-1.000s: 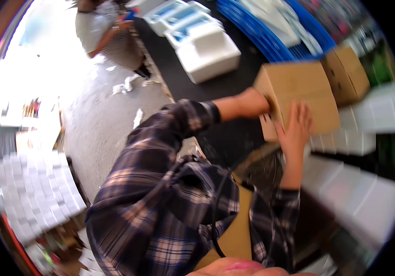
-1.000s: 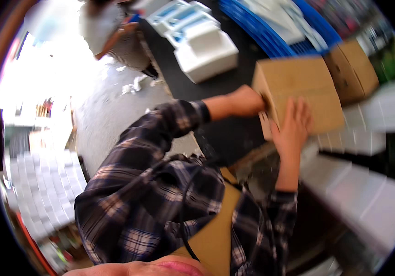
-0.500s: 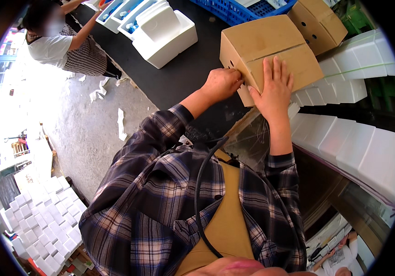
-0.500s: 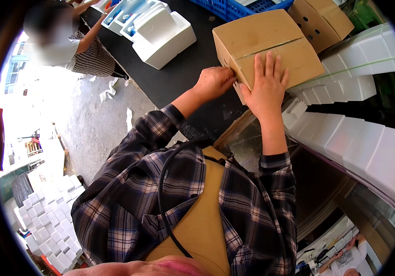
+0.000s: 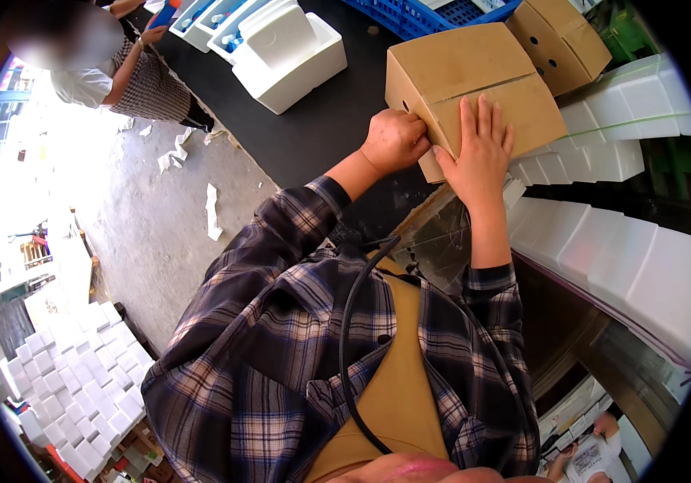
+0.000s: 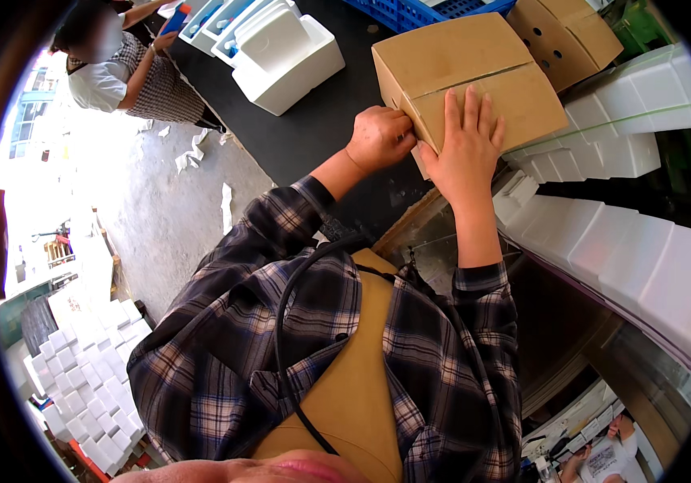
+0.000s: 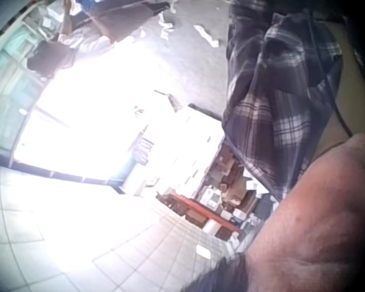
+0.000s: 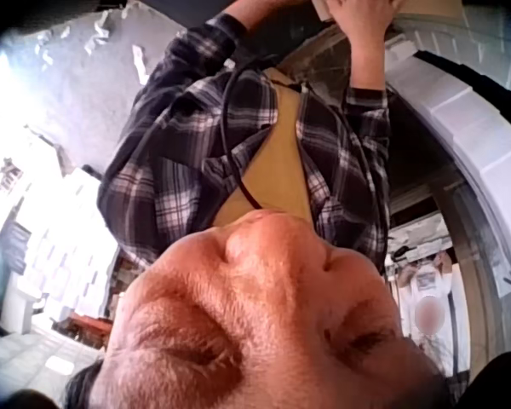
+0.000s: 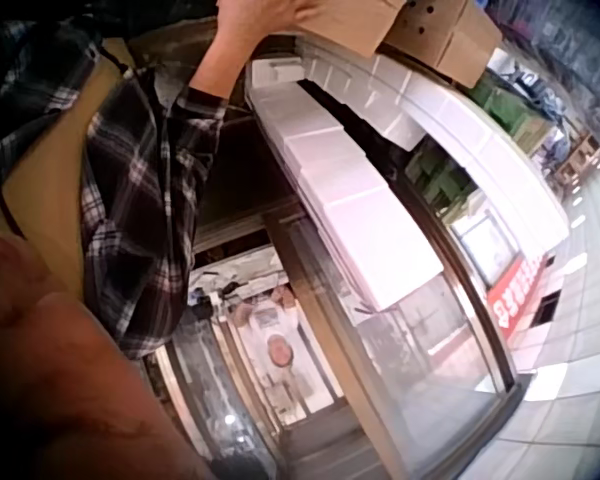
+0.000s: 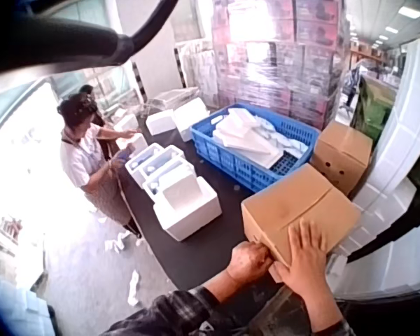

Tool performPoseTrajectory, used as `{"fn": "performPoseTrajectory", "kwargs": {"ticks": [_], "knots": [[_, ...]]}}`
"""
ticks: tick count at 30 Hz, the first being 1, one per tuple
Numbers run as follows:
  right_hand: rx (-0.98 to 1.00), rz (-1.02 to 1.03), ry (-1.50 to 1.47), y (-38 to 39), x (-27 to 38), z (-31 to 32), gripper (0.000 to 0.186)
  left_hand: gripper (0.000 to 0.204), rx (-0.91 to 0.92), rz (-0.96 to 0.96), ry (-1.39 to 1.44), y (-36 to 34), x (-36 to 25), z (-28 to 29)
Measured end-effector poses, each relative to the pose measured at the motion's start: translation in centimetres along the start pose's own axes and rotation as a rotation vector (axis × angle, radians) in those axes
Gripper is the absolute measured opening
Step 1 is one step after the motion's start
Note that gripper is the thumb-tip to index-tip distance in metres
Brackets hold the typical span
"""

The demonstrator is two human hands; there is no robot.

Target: The person packs blue liquid pouches into styrofoam containers, places the containers inside cardboard boxes, and organizes the boxes on a workspace.

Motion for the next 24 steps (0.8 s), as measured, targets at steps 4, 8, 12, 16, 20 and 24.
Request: {"fn": "performPoseTrajectory", "kwargs": {"ticks": [4, 8, 12, 16, 20, 24], "knots": [[0.004, -0.001, -0.018, 0.1, -0.1, 0.0, 0.086, 0.011, 0.081, -0.059, -0.056, -0.5, 0.6, 0.5], [0.014, -0.009, -0.028, -0.1, 0.1, 0.0, 0.086, 0.013, 0.19, -0.023, -0.02, -0.2, 2.0, 0.8], [0.019, -0.024, -0.018, 0.0, 0.1, 0.0, 0.086, 0.021, 0.294, 0.054, -0.026, 0.3, 2.4, 1.4], [0.048, -0.028, -0.002, -0.2, 0.2, 0.1, 0.086, 0.018, 0.41, -0.033, -0.057, -0.4, 2.0, -0.3], [0.053, -0.024, 0.007, -0.2, 0.1, 0.1, 0.086, 0.011, 0.379, -0.173, -0.014, -0.9, 2.2, -0.4], [0.08, -0.041, -0.002, -0.2, -0.1, -0.2, 0.087, 0.006, 0.275, -0.296, 0.001, -1.4, 1.8, 2.4]]}}
Point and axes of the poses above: each hand's wrist, its own y-axis away from the middle knuckle, its own z-axis out of the back of the hand, x = y × z, the point moved 7 cm from there along -y, towards the middle knuckle, and after that the axes turned 1 degree about x, right-handed, at the moved point
